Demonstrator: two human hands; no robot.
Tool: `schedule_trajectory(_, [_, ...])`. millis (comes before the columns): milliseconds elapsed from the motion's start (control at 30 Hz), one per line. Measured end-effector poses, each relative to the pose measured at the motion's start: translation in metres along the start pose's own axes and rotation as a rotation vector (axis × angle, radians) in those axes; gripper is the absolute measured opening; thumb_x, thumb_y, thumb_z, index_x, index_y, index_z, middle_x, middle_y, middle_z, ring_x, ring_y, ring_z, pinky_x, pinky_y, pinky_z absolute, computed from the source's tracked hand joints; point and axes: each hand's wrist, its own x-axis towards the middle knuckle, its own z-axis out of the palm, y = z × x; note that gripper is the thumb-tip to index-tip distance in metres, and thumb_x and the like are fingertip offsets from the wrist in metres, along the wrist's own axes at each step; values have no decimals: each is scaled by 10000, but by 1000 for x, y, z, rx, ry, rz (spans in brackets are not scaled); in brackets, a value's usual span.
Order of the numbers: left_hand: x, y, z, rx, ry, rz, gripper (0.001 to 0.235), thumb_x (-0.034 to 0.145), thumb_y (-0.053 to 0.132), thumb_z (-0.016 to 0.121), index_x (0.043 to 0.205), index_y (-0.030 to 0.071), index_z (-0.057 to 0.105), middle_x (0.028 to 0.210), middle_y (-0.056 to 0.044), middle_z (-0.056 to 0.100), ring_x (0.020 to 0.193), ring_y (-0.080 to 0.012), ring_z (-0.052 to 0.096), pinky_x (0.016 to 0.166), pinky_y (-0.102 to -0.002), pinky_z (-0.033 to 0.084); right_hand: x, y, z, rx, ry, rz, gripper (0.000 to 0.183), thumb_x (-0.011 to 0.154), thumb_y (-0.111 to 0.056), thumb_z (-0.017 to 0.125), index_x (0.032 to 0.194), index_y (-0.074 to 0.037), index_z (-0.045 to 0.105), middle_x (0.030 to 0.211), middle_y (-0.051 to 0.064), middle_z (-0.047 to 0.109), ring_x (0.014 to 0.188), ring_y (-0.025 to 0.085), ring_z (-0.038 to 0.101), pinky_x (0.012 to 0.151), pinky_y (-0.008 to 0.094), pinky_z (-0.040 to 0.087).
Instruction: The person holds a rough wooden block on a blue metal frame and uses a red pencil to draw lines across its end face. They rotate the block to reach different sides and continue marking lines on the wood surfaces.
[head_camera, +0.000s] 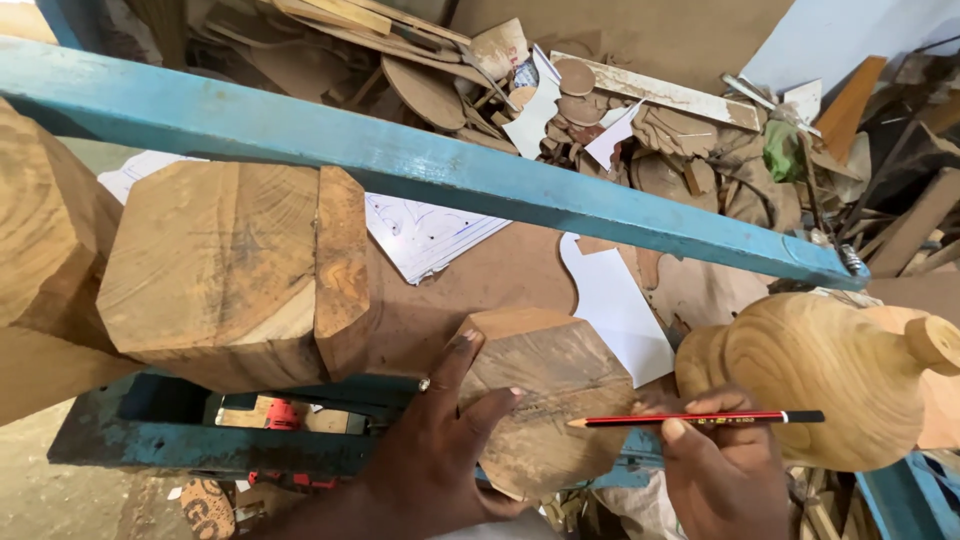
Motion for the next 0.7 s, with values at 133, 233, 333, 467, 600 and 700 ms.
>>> schedule_trajectory(133, [0, -2, 0, -45, -93, -58, 951, 645, 463, 995, 1379, 80, 527, 1547, -443, 208, 1399, -627, 359, 1028, -601, 467, 6, -4, 12, 9, 24, -20, 242, 925, 127, 583, 1117, 0, 508, 1106, 292, 684, 1112, 367, 673, 1035, 560, 501])
schedule_trajectory(233, [0, -4, 2, 14, -27, 16, 942, 645, 473, 983, 1359, 63, 523, 1532, -442, 221, 1412, -633, 353, 1047, -610, 461, 11, -9, 23, 55, 117, 60, 240, 932, 103, 559, 1120, -39, 517, 1092, 284, 685, 1104, 368, 664, 1034, 551, 484])
schedule_trajectory(333, [-1, -7, 4, -15, -37, -19, 937, 650, 474, 991, 1352, 58, 531, 1523, -454, 207, 1406, -652, 333, 1034, -619, 457, 6, -4, 13, 26, 101, 39, 235, 932, 125, 554, 1110, -24, 514, 1100, 293, 684, 1110, 373, 663, 1032, 557, 488])
schedule_trajectory(467, [0, -4, 2, 3, -22, -1, 937, 653, 480, 989, 1355, 58, 533, 1524, -449, 223, 1417, -652, 333, 1051, -627, 447, -2, -2, 6, 3, 47, 10, 261, 906, 145, 558, 1103, -21, 516, 1080, 313, 691, 1108, 373, 681, 1028, 548, 498])
schedule_trajectory(600, [1, -2, 0, -16, -30, -20, 918, 664, 477, 981, 1362, 75, 542, 1541, -441, 238, 1426, -627, 351, 1058, -606, 458, 9, -7, 22, 1, 158, 44, 231, 919, 118, 560, 1097, -23, 515, 1090, 317, 690, 1094, 356, 673, 1038, 532, 484])
schedule_trajectory(700, [4, -1, -3, 9, -99, -42, 929, 618, 472, 989, 1325, 66, 544, 1522, -466, 206, 1412, -655, 301, 1048, -628, 433, 12, -13, 36, 37, 84, 26, 236, 932, 100, 568, 1114, -39, 512, 1096, 277, 678, 1096, 351, 670, 1036, 528, 483])
